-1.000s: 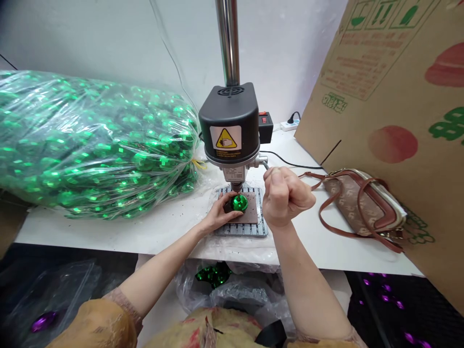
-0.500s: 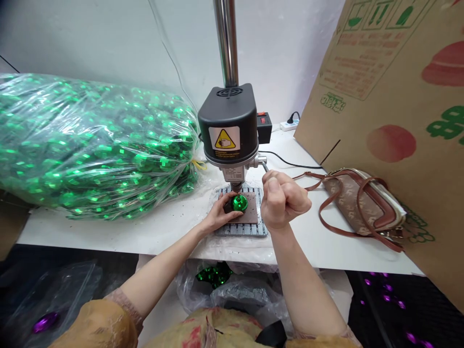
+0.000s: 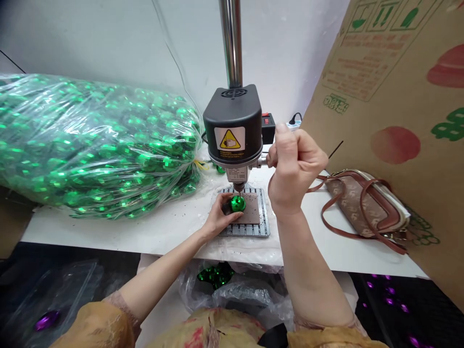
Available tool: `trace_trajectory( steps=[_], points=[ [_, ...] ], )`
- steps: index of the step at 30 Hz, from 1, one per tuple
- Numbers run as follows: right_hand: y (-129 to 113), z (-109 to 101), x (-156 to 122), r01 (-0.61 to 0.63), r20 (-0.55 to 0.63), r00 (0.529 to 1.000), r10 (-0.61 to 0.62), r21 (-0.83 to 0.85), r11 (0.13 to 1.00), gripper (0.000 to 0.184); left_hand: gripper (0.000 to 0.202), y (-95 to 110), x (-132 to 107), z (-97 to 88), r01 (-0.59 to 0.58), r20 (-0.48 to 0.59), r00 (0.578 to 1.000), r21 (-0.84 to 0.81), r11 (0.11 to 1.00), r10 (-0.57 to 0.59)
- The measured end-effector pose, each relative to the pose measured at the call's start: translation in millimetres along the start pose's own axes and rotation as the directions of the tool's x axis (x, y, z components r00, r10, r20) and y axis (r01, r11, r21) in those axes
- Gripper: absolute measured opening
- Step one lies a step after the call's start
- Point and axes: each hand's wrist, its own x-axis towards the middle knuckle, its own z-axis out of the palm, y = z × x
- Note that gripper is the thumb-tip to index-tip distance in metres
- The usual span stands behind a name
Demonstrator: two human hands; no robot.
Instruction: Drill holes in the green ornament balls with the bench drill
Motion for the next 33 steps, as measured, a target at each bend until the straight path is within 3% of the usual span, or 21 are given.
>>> trace_trajectory(
  steps=[2,4,5,7,9,10,12,14,16,18,20,22,24,26,29,31,33],
  points=[
    [1,1,3,0.000,0.008,1.000,-0.001,0.009,1.000,0.046,0.056,4,-23,-6.2,-0.010,-0.123,0.992,0.087,0.996,0.021],
    [4,-1,4,0.032,0.016,0.999,-0.032,0.017,0.999,0.045,0.057,6,-58,-16.3,-0.054,-0.129,0.989,0.167,0.984,0.076],
    [5,-1,4,0.049,0.020,0.999,-0.049,0.017,0.999,0.044,0.058,5,-79,-22.0,-0.096,-0.051,0.993,0.183,0.978,0.107],
    [7,-2,3,0.080,0.023,0.997,-0.080,0.021,0.997,0.043,0.057,0,-120,-32.6,-0.160,0.233,0.966,0.208,0.965,0.110],
    [7,-2,3,0.087,0.018,0.996,-0.088,0.022,0.996,0.043,0.046,-9,-155,-40.2,-0.153,0.487,0.873,0.296,0.943,-0.011],
    [7,-2,4,0.086,0.013,0.996,-0.086,0.023,0.996,0.044,0.039,-14,-167,-42.4,-0.134,0.556,0.826,0.359,0.924,-0.097],
    [8,-3,5,0.082,0.008,0.997,-0.082,0.018,0.996,0.045,0.036,-24,-183,-44.1,-0.076,0.575,0.778,0.486,0.871,-0.253],
    [8,-3,6,0.082,0.001,0.997,-0.082,0.013,0.997,0.046,0.050,-32,-188,-43.5,-0.011,0.513,0.784,0.575,0.818,-0.350],
    [9,-4,6,0.083,0.002,0.997,-0.083,-0.001,0.997,0.046,0.058,-33,-188,-42.7,-0.024,0.515,0.782,0.586,0.810,-0.350],
    [9,-5,5,0.084,0.007,0.996,-0.084,-0.006,0.996,0.045,0.050,-29,-181,-43.7,-0.147,0.616,0.755,0.495,0.856,-0.226],
    [9,-5,3,0.088,0.015,0.996,-0.088,0.004,0.996,0.044,0.032,-20,-163,-47.6,-0.287,0.663,0.748,0.376,0.881,-0.040],
    [8,-5,1,0.091,0.024,0.996,-0.091,0.015,0.996,0.043,0.021,-10,-126,-53.6,-0.345,0.541,0.834,0.358,0.867,0.109],
    [7,-5,0,0.097,0.032,0.995,-0.098,0.010,0.995,0.042,0.021,-2,-69,-59.5,-0.306,0.310,0.933,0.416,0.857,0.183],
    [7,-4,-1,0.112,0.030,0.993,-0.112,0.004,0.994,0.043,0.020,1,0,-62.3,-0.220,0.114,0.976,0.477,0.851,0.188],
    [7,-4,-2,0.126,0.018,0.992,-0.126,0.014,0.992,0.043,0.027,-5,95,-58.3,-0.053,-0.042,0.995,0.547,0.836,0.090],
    [7,-4,-2,0.128,0.021,0.991,-0.128,0.013,0.992,0.043,0.036,-16,138,-52.5,0.050,-0.086,0.996,0.546,0.836,-0.003],
    [7,-5,-2,0.135,0.038,0.990,-0.135,0.004,0.991,0.043,0.044,-28,162,-47.5,0.095,-0.092,0.994,0.521,0.848,-0.055]
  ],
)
